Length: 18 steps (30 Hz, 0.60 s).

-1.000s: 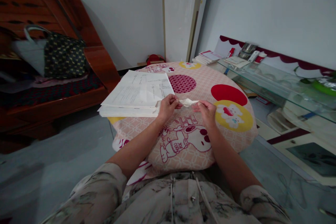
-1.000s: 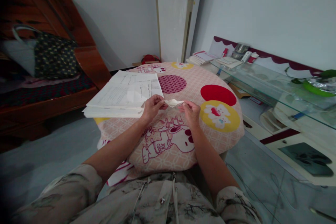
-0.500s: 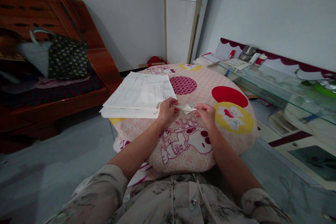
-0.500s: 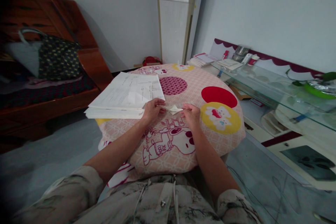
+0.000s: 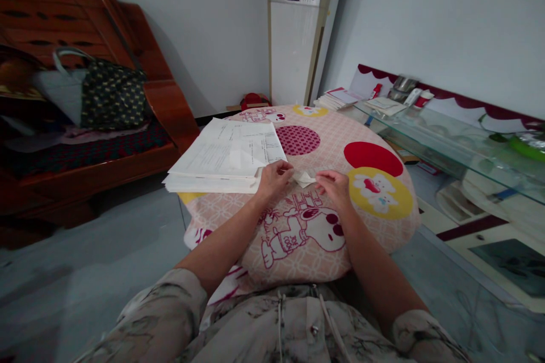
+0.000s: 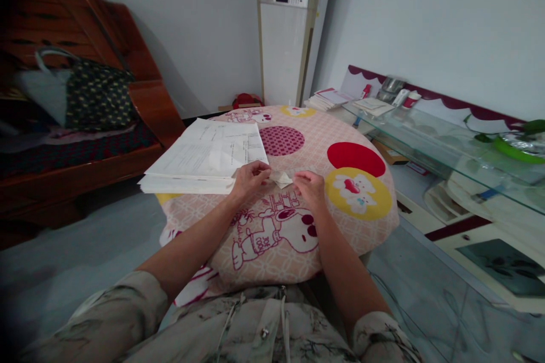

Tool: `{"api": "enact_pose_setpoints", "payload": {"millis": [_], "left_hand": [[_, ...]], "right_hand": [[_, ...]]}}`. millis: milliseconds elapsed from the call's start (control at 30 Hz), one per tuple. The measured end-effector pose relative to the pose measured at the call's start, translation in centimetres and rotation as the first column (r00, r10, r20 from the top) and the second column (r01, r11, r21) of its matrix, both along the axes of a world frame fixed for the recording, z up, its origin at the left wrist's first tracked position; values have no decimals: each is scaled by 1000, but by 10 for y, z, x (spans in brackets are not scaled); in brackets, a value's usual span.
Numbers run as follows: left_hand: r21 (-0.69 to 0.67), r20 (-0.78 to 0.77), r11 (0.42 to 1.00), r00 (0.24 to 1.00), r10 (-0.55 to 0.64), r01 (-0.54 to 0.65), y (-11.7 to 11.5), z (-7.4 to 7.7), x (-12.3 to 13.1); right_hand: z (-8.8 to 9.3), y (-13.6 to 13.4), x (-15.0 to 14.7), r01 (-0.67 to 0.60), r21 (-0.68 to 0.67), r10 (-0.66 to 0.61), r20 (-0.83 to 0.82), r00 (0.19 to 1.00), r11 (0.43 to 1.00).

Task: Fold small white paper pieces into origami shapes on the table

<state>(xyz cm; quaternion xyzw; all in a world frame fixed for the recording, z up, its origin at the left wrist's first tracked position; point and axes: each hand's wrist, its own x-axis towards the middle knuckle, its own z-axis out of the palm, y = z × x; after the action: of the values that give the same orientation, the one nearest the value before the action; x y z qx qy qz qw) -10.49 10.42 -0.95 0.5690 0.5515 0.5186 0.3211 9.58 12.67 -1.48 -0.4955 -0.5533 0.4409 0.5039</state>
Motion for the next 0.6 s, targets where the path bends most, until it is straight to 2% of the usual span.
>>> {"api": "enact_pose_setpoints", "payload": {"millis": [167, 333, 433, 533, 600], "left_hand": [[50, -227, 999, 974, 13, -2, 5, -2, 5], [21, -250, 999, 968, 29, -25, 12, -5, 5], [49, -287, 998, 958, -9, 24, 11, -3, 6], [77, -428, 990, 901, -73, 117, 8, 2, 11], [67, -547, 990, 834, -69, 125, 8, 4, 17]], "right_hand": [[-7, 4, -4, -54, 19, 52, 83, 995, 998], [-14, 12, -8, -48, 64, 40, 123, 992, 997], [-16, 13, -9, -56, 81, 47, 115, 992, 995], [-16, 13, -10, -62, 82, 53, 108, 993, 995], [-16, 13, -10, -59, 74, 50, 112, 992, 996]]}}
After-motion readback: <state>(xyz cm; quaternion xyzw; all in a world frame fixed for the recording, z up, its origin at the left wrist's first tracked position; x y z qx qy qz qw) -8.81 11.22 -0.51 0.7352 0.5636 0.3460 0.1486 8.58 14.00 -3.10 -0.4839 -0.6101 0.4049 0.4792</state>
